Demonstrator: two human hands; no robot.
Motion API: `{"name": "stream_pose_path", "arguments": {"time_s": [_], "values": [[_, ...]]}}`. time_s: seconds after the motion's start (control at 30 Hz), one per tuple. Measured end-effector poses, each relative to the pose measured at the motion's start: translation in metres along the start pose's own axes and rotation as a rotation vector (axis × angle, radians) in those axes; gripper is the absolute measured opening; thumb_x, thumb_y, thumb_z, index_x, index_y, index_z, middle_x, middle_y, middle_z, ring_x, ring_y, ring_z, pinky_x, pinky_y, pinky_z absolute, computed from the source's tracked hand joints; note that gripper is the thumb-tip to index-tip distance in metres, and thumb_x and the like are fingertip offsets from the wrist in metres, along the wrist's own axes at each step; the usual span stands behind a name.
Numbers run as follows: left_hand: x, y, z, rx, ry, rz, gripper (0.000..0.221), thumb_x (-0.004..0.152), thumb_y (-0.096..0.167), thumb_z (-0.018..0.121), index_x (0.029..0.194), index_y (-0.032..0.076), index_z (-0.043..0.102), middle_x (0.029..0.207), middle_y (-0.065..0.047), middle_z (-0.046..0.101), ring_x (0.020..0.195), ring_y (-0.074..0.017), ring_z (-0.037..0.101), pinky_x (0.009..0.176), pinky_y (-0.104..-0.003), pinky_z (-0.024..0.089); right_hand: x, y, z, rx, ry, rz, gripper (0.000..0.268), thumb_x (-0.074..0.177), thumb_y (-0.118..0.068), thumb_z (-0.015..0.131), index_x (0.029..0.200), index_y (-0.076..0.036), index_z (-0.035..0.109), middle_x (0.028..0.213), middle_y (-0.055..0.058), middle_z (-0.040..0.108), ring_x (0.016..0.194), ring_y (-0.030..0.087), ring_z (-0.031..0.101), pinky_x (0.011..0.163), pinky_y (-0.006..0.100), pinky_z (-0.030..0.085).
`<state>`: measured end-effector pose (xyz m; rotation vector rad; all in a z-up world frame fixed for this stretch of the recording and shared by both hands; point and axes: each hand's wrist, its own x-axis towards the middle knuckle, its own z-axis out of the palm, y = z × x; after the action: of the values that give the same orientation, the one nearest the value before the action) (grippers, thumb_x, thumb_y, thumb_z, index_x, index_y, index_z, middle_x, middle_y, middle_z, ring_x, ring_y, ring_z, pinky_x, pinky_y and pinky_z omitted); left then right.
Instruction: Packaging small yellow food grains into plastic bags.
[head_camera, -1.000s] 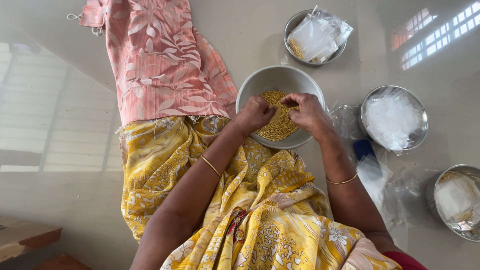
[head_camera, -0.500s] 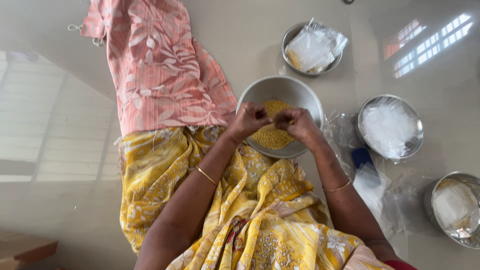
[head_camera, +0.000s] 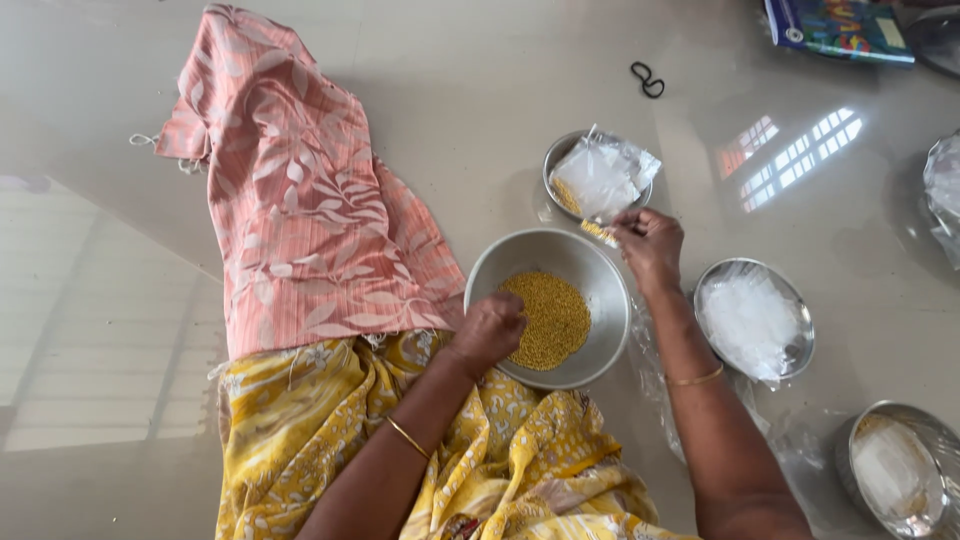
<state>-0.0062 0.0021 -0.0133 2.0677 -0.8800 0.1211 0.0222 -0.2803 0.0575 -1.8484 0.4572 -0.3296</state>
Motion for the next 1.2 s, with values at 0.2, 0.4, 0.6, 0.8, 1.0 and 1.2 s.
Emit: {"name": "stream_pose_path", "arguments": {"time_s": [0.2, 0.4, 0.6, 0.8, 1.0, 1.2], "values": [[0.008, 0.018, -0.01, -0.012, -0.213, -0.151, 0.016, 0.089, 0.013, 0.069, 0.085, -0.002, 0.069, 0.096, -0.021, 0.068, 0.09, -0.0387, 0.068, 0.083, -0.049, 0.055, 0.088, 0.007, 0.028, 0.023, 0.09, -0.103, 0.01, 0.083, 0.004, 0.075, 0.088, 0.0, 0.068, 0.074, 0.008, 0.07, 0.056, 0.006, 0.064, 0.041, 0.021, 0.048], [0.015, 0.017, -0.019, -0.065, -0.192, -0.229, 0.019, 0.09, 0.014, 0.068, 0.081, -0.003, 0.067, 0.092, -0.021, 0.068, 0.088, -0.0401, 0.068, 0.083, -0.05, 0.056, 0.152, 0.018, 0.077, -0.056, 0.171, -0.035, 0.025, 0.076, 0.009, 0.07, 0.1, 0.008, 0.064, 0.076, 0.017, 0.071, 0.054, 0.02, 0.068, 0.041, 0.032, 0.052], [0.019, 0.011, -0.014, -0.118, -0.143, -0.188, 0.016, 0.09, 0.012, 0.068, 0.084, -0.003, 0.069, 0.093, -0.022, 0.069, 0.088, -0.0394, 0.069, 0.084, -0.05, 0.055, 0.224, 0.102, 0.116, -0.267, 0.191, -0.102, 0.07, 0.055, 0.01, 0.083, 0.12, 0.011, 0.058, 0.107, 0.019, 0.057, 0.067, 0.021, 0.067, 0.046, 0.034, 0.066], [0.023, 0.016, -0.019, -0.138, -0.149, -0.211, 0.019, 0.091, 0.015, 0.07, 0.087, -0.003, 0.07, 0.094, -0.023, 0.069, 0.088, -0.0403, 0.069, 0.083, -0.051, 0.055, 0.174, 0.061, 0.098, -0.053, 0.04, -0.024, 0.057, 0.089, 0.004, 0.065, 0.142, 0.009, 0.045, 0.091, 0.018, 0.069, 0.063, 0.021, 0.067, 0.049, 0.033, 0.054], [0.013, -0.008, 0.005, -0.17, -0.107, -0.152, 0.015, 0.087, 0.015, 0.073, 0.079, 0.002, 0.07, 0.085, -0.02, 0.068, 0.081, -0.0396, 0.068, 0.074, -0.049, 0.055, 0.054, 0.016, 0.024, -0.12, 0.03, -0.099, 0.022, 0.095, -0.001, 0.066, 0.116, 0.004, 0.065, 0.089, 0.008, 0.071, 0.067, 0.009, 0.069, 0.046, 0.025, 0.054], [0.002, -0.007, 0.003, -0.208, -0.116, -0.141, 0.016, 0.085, 0.011, 0.075, 0.077, 0.002, 0.065, 0.085, -0.021, 0.065, 0.081, -0.0405, 0.066, 0.07, -0.049, 0.054, -0.072, 0.039, -0.105, -0.177, -0.047, -0.049, 0.007, 0.096, -0.002, 0.069, 0.102, 0.001, 0.071, 0.081, 0.003, 0.071, 0.066, 0.006, 0.066, 0.05, 0.023, 0.051]]}}
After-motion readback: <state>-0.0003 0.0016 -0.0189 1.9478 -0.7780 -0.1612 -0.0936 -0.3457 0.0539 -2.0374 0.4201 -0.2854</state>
